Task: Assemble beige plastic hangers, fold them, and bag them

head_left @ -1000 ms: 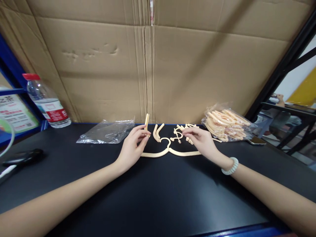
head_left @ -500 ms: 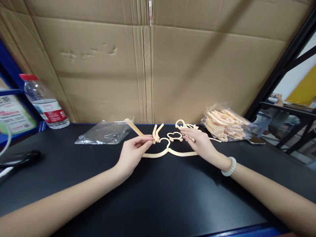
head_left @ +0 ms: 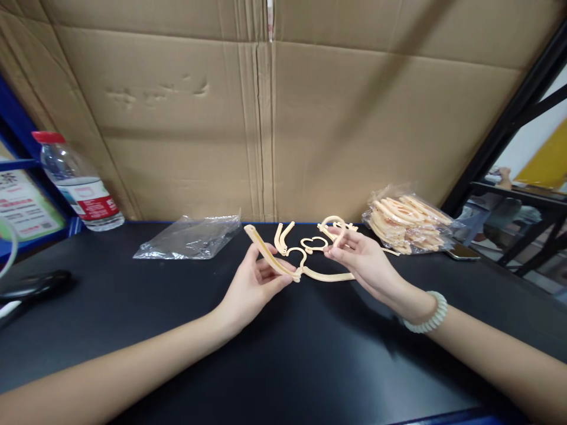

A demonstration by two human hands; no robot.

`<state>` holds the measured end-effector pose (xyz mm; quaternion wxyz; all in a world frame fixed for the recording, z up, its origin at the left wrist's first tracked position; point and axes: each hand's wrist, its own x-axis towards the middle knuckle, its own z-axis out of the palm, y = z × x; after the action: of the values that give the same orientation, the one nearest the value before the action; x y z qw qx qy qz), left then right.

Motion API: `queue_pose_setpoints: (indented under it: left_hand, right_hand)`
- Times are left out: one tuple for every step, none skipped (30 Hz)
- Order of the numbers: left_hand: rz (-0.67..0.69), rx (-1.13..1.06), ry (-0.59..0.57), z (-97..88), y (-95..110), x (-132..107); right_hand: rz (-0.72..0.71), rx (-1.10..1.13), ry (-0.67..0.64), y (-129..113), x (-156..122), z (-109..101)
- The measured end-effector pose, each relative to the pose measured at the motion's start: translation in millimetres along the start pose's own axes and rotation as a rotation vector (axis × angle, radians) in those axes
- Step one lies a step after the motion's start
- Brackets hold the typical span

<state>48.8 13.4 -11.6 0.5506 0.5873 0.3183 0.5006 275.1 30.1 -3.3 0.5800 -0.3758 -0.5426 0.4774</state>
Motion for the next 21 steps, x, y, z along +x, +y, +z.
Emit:
queue_pose_setpoints:
  left_hand:
    - [0.000, 0.005, -0.024, -0.3, 0, 0]
    - [0.001, 0.020, -0.051, -0.4, -1, 0]
    - [0.006, 0.042, -0.075, -0.3, -1, 0]
    - [0.011, 0.072, -0.097, 0.0, -1, -1]
    - [0.019, 0.104, -0.111, 0.6, -1, -1]
    - [0.028, 0.133, -0.119, 1.4, -1, -2]
    - [0.035, 0.154, -0.125, 2.3, -1, -3]
    - [0.040, 0.167, -0.131, 3.3, 0, -4]
    - [0.044, 0.175, -0.136, 4.1, 1, -5]
    - [0.048, 0.181, -0.141, 4.9, 2, -6]
    - [0.054, 0.185, -0.142, 5.5, 2, -7]
    - [0.060, 0.191, -0.143, 5.9, 3, -7]
    - [0.066, 0.199, -0.140, 6.1, 3, -7]
    - [0.071, 0.207, -0.139, 6.2, 4, -8]
    - [0.078, 0.213, -0.137, 6.2, 4, -8]
    - [0.087, 0.219, -0.136, 6.1, 3, -7]
    - [0.099, 0.224, -0.134, 5.9, 3, -7]
    - [0.114, 0.229, -0.133, 5.6, 3, -7]
    - [0.132, 0.235, -0.132, 5.4, 3, -7]
    - [0.150, 0.245, -0.132, 5.1, 3, -7]
    - [0.166, 0.258, -0.130, 5.0, 3, -7]
  right_hand:
    - [0.047, 0.031, -0.024, 0, -2, 2]
    - [0.081, 0.051, -0.047, 0, -4, 4]
    - [0.102, 0.065, -0.071, 0, -5, 6]
    - [0.109, 0.078, -0.096, 0, -7, 8]
    - [0.110, 0.087, -0.124, 0, -9, 9]
    - [0.108, 0.089, -0.156, 1, -11, 11]
    - [0.106, 0.083, -0.189, 2, -13, 13]
    - [0.107, 0.070, -0.225, 3, -14, 15]
    - [0.109, 0.055, -0.258, 4, -16, 16]
    - [0.111, 0.042, -0.284, 4, -17, 17]
    - [0.112, 0.036, -0.304, 5, -18, 18]
    - [0.114, 0.039, -0.318, 5, -19, 19]
    - [0.123, 0.050, -0.332, 5, -20, 19]
    - [0.137, 0.065, -0.345, 4, -20, 19]
    - [0.157, 0.081, -0.356, 3, -20, 19]
    - [0.183, 0.096, -0.367, 2, -21, 19]
    - [0.211, 0.112, -0.374, 2, -21, 20]
    - [0.238, 0.127, -0.377, 1, -21, 20]
    - [0.260, 0.141, -0.379, 1, -21, 20]
    - [0.280, 0.153, -0.381, 0, -22, 20]
    - [0.296, 0.162, -0.386, 1, -22, 21]
